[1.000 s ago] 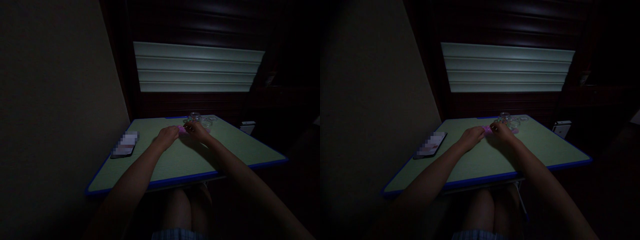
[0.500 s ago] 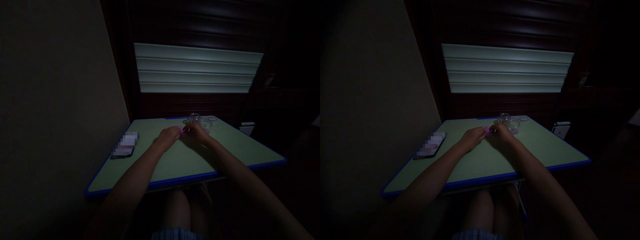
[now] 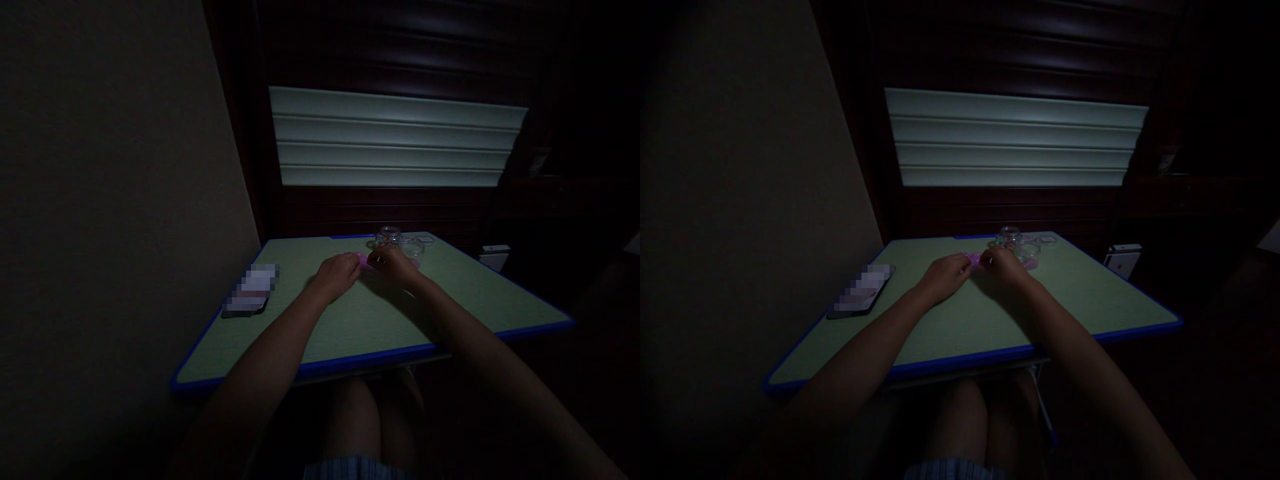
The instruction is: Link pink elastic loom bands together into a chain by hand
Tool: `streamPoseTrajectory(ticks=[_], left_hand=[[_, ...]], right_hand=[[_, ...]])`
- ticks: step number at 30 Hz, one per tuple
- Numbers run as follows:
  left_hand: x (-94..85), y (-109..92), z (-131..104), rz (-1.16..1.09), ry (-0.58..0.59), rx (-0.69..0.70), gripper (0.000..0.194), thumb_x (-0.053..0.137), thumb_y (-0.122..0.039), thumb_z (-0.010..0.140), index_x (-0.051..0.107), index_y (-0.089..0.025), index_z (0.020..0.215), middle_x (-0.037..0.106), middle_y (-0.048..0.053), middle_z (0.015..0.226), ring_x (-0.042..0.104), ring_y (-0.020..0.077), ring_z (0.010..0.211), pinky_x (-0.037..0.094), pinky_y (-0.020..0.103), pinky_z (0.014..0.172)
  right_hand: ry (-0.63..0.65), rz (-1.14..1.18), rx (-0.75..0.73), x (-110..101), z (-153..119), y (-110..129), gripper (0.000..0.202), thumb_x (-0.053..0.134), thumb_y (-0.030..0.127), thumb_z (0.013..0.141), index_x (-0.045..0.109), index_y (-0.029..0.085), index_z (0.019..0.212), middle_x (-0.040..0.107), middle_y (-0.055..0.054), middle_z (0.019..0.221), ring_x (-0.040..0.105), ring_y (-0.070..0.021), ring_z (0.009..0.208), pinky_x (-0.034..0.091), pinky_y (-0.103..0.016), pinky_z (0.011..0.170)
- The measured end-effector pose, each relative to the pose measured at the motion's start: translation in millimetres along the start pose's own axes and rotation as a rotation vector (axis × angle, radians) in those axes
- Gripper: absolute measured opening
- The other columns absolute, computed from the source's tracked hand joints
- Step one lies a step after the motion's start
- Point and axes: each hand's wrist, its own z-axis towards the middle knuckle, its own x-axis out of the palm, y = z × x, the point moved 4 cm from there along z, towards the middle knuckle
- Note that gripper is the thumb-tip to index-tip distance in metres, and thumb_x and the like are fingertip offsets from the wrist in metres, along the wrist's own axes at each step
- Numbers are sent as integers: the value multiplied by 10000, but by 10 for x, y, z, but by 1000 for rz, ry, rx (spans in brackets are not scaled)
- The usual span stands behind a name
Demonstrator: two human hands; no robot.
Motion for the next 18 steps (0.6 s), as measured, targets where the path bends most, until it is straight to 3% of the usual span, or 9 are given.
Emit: streamPoseTrajectory(ticks=[6,14,18], left_hand=[[-2,60,3,-101,6,-92,235,400,-285,811,595,-166,863,598,57,842,536,150,731,379,253,653],[196,223,68,-632,-37,-273,272,467,-343,755,631,-135,819,632,50,790,551,142,712,416,256,673],[230,226,82,-767,-46,-272,284,496,-364,731,638,-126,791,630,53,769,551,137,700,427,258,669]], right_hand=[[-44,5,-9,-50,13,24,153,504,101,714,650,132,752,631,-56,725,527,-112,614,372,-215,579],[-96,21,-32,-128,1,109,144,512,125,731,654,138,751,620,-58,717,521,-108,589,376,-223,568],[-96,38,-47,-132,-3,132,133,520,125,727,649,135,760,615,-56,726,518,-104,582,381,-219,563]])
